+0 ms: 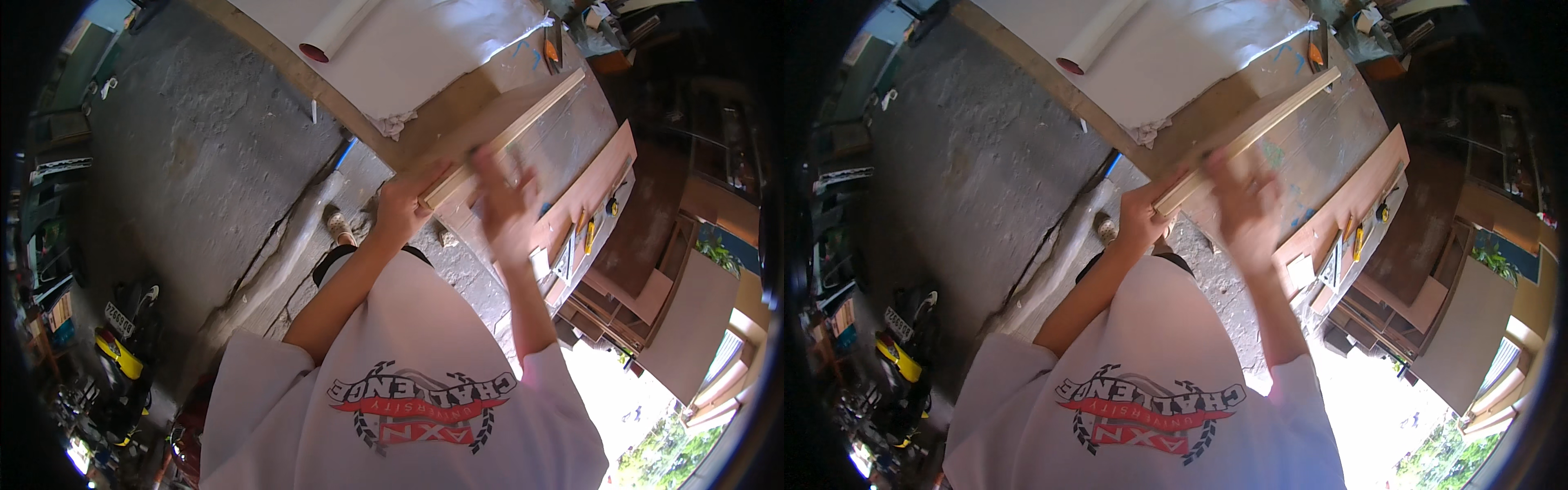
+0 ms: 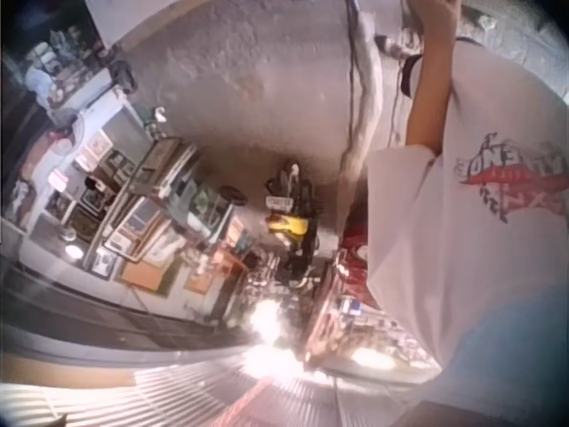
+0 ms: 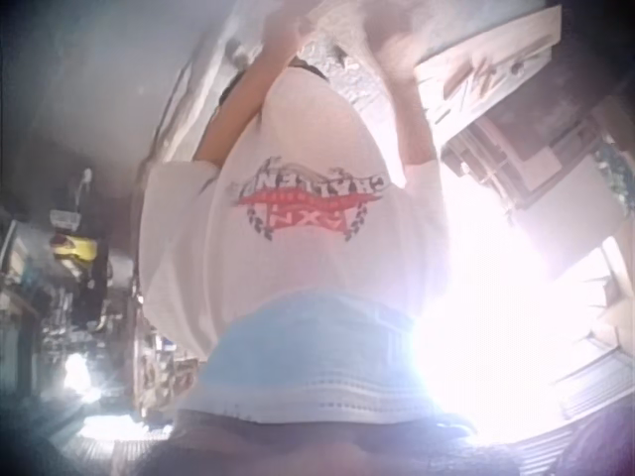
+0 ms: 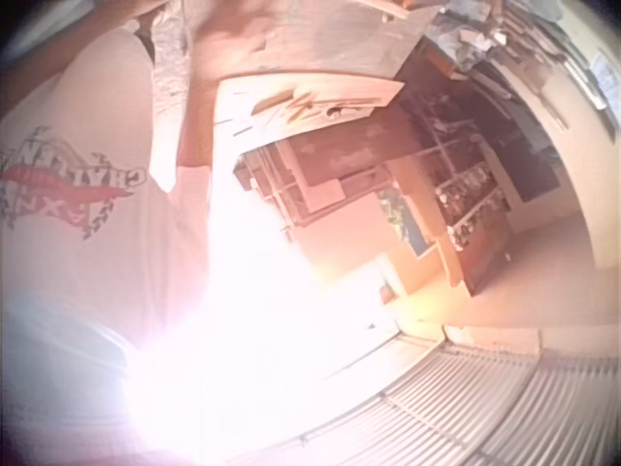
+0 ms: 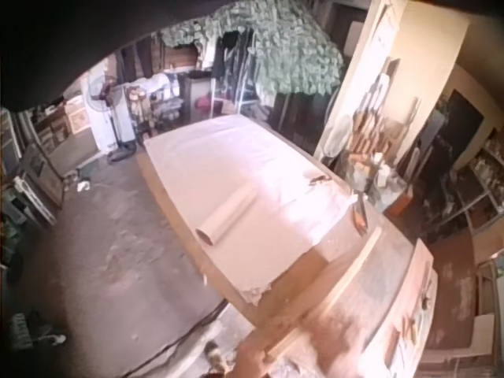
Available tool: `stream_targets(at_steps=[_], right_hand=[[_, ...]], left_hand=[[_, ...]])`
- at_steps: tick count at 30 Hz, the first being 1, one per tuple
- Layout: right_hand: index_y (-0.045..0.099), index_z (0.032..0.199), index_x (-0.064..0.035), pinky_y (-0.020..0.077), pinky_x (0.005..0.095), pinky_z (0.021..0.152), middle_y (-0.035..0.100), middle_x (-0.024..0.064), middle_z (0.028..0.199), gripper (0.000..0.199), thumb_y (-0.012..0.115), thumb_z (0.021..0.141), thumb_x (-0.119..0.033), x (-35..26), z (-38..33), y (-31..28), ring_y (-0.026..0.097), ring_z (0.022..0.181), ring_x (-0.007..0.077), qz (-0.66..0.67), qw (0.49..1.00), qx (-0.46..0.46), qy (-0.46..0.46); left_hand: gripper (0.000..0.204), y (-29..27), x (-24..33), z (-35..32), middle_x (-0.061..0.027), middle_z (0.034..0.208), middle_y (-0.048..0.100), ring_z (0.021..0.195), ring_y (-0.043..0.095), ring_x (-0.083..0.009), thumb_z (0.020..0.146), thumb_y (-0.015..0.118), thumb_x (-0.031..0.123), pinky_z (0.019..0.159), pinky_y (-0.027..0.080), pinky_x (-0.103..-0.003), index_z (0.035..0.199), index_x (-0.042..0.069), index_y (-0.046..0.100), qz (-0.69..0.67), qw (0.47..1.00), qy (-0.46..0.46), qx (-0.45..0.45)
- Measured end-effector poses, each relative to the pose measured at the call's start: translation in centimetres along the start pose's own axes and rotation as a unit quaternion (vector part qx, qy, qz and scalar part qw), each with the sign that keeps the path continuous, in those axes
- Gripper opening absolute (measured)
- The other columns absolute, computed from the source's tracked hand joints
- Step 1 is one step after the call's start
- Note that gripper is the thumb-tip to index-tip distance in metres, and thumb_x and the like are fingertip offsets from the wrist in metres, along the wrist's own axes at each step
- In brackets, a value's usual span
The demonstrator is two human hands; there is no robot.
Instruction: The person assembles a wooden frame by hammering nails into the corners using a hammer and a small block as a guide. They then sand the edges of the frame with sandpaper to smooth the surface.
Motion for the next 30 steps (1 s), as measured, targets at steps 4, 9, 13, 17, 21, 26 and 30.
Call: stream_targets(at_steps=[4,9,13,17,21,26,30], right_hand=[[0.064,0.143,-0.0108,0.0403,0.0516,0.111,0.064,0.0015,0.147,0.046,0.065,0.097,-0.01,0.0,0.1,0.3,0.054,0.136,0.0391,-0.048,0.998,0.02,0.027],[0.068,0.138,-0.0123,0.036,0.0499,0.117,0.066,0.0019,0.143,0.045,0.069,0.092,-0.009,-1.2,-0.5,0.0,0.055,0.138,0.037,-0.059,0.998,0.018,0.014],[0.067,0.141,-0.0138,0.0416,0.0517,0.109,0.066,0.0016,0.144,0.047,0.068,0.094,-0.012,-1.7,-0.4,0.3,0.055,0.136,0.0376,-0.085,0.995,0.034,0.029],[0.067,0.141,-0.014,0.0397,0.0537,0.112,0.064,0.0022,0.146,0.048,0.071,0.092,-0.013,-3.7,-1.1,-0.3,0.054,0.138,0.0388,-0.068,0.997,-0.023,0.006],[0.07,0.135,-0.0106,0.0408,0.0572,0.112,0.07,0.01,0.133,0.036,0.065,0.099,-0.012,-0.5,1.3,-1.1,0.056,0.134,0.0392,-0.091,0.982,0.107,0.122],[0.069,0.137,-0.0123,0.0436,0.0548,0.11,0.069,0.0068,0.135,0.039,0.066,0.099,-0.012,-4.8,0.0,-0.7,0.055,0.136,0.038,-0.005,1.0,0.019,-0.023],[0.07,0.133,-0.013,0.0495,0.0532,0.103,0.069,0.0161,0.131,0.043,0.07,0.09,-0.008,-1.8,1.5,-1.1,0.059,0.13,0.0362,-0.123,0.986,0.096,0.064]], left_hand=[[0.059,0.1,0.3,0.2,-0.0161,0.118,0.076,0.1,0.075,-0.0348,0.076,0.076,0.001,0.087,0.06,-0.039,0.135,0.007,0.069,0.01,1.0,0.002,0.003],[0.054,-0.1,0.2,0.2,-0.0164,0.117,0.076,0.101,0.074,-0.0357,0.081,0.074,0.008,0.089,0.06,-0.039,0.134,0.006,0.069,-0.012,1.0,-0.014,-0.01],[0.053,0.0,0.1,0.1,-0.0165,0.117,0.076,0.101,0.074,-0.0347,0.081,0.074,0.006,0.088,0.06,-0.038,0.134,0.006,0.07,0.003,0.999,-0.034,-0.021],[0.054,-0.2,0.2,0.0,-0.0178,0.114,0.075,0.095,0.075,-0.035,0.081,0.073,0.004,0.083,0.06,-0.039,0.135,0.009,0.07,0.001,1.0,-0.016,0.002],[0.059,-0.2,0.0,0.0,-0.0184,0.115,0.075,0.098,0.074,-0.0365,0.079,0.072,0.0,0.082,0.061,-0.038,0.137,0.009,0.068,0.013,1.0,-0.004,-0.023],[0.059,-0.4,-0.4,0.2,-0.0185,0.116,0.075,0.1,0.074,-0.0373,0.079,0.07,-0.003,0.083,0.061,-0.038,0.137,0.009,0.068,-0.056,0.998,-0.02,-0.001],[0.057,-0.5,-0.2,0.2,-0.0161,0.122,0.074,0.105,0.074,-0.0351,0.079,0.07,-0.003,0.088,0.06,-0.037,0.135,0.008,0.068,-0.02,0.999,-0.035,-0.014]])
Point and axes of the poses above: each hand's wrist, its own z-axis towards the middle knuckle, its own y-axis out of the palm, x = y × z, the point moved 2 cm from there along z, towards the middle knuckle
